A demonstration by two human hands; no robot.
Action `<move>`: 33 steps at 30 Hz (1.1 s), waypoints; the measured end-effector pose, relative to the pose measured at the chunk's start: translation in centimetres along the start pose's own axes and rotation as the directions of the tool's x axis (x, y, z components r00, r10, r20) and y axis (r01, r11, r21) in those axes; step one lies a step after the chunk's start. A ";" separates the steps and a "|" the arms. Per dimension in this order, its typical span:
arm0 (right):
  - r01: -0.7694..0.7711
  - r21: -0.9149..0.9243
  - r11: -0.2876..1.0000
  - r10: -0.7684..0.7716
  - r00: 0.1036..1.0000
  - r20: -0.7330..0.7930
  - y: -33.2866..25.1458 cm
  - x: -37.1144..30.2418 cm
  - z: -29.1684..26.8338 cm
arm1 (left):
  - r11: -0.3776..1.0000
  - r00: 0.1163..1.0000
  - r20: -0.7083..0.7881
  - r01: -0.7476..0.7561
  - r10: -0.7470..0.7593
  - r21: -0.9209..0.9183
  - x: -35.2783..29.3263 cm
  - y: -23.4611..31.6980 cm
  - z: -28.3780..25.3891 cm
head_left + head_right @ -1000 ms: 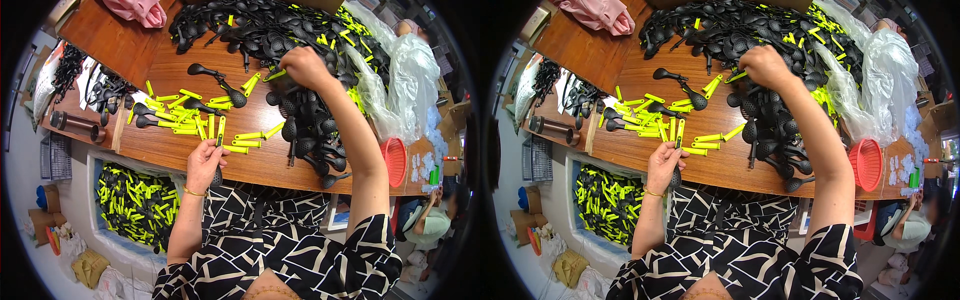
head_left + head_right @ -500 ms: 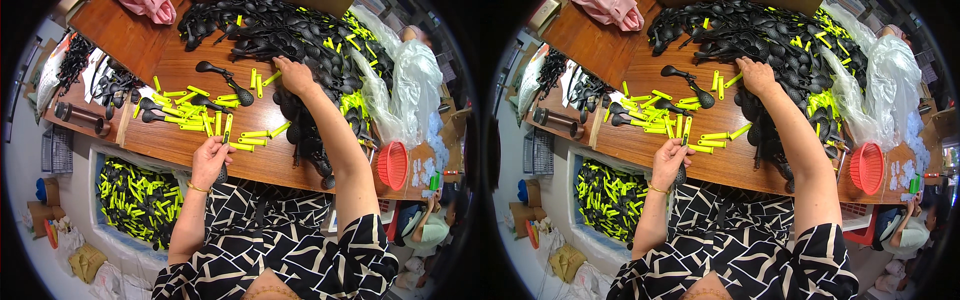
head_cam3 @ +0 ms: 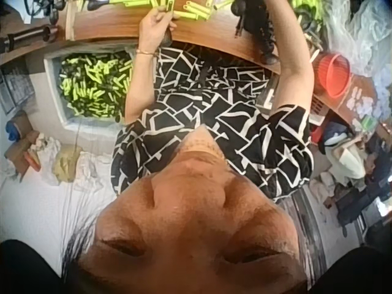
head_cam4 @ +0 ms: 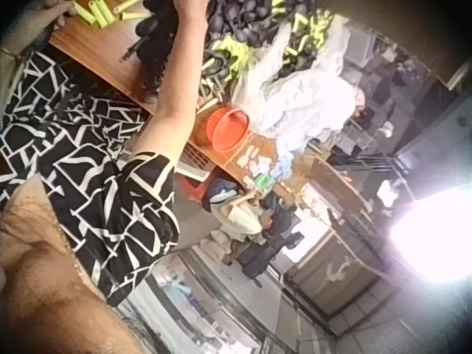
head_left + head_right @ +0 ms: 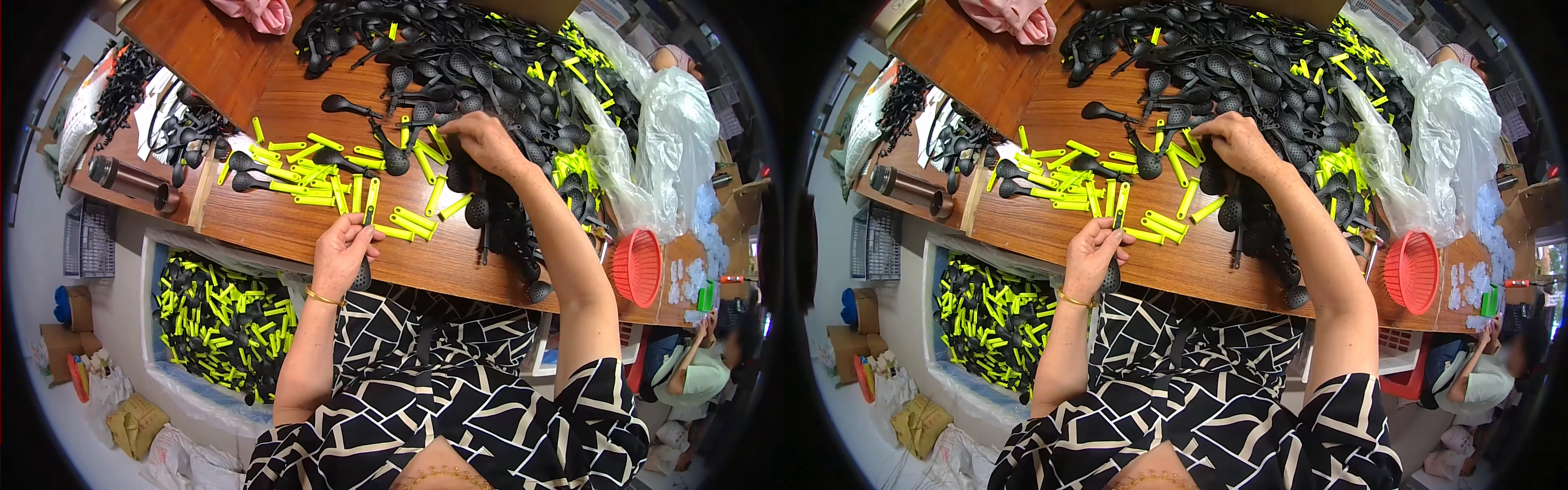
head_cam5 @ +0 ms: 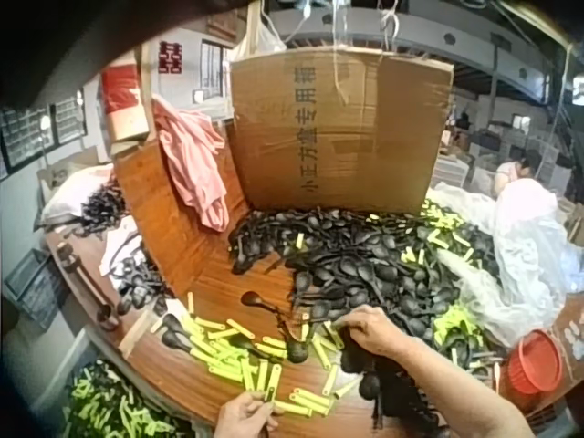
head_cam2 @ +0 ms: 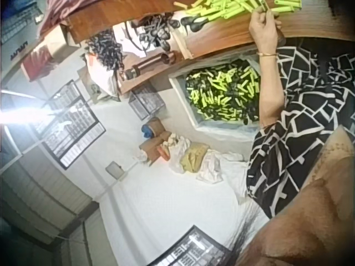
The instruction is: The person assembles kitchen utensils by inserting black perforated heads into neon green handles. Using a small hammer, the person taps the head onto the handle to secure it. The finished utensils are placed into a large bin below the table.
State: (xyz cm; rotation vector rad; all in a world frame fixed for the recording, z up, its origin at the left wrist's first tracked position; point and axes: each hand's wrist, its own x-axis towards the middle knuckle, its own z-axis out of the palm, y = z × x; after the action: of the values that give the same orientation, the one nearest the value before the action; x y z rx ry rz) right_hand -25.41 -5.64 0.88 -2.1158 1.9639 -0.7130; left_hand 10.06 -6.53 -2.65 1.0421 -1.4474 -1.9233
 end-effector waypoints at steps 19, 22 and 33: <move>0.005 -0.307 0.952 -0.039 0.994 -0.104 -3.6 0.2 0.6 | 0.999 0.999 0.037 0.004 -0.003 -0.035 0.5 -0.6 -1.2; -0.010 -0.430 0.903 -0.022 0.997 -0.070 -4.7 0.0 1.9 | 1.000 0.999 0.030 0.015 -0.014 -0.023 0.4 -0.4 -1.0; 0.047 -0.070 0.996 -0.055 0.991 -0.119 -7.5 -1.8 0.4 | 0.998 0.995 0.095 -0.020 0.026 -0.060 -0.1 -0.2 -0.9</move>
State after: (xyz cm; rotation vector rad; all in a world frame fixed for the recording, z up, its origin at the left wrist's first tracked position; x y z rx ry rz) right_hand -18.58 -3.06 3.35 -2.2182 2.0281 -0.8129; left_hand 10.87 -6.89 -2.96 0.9136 -1.4383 -2.0117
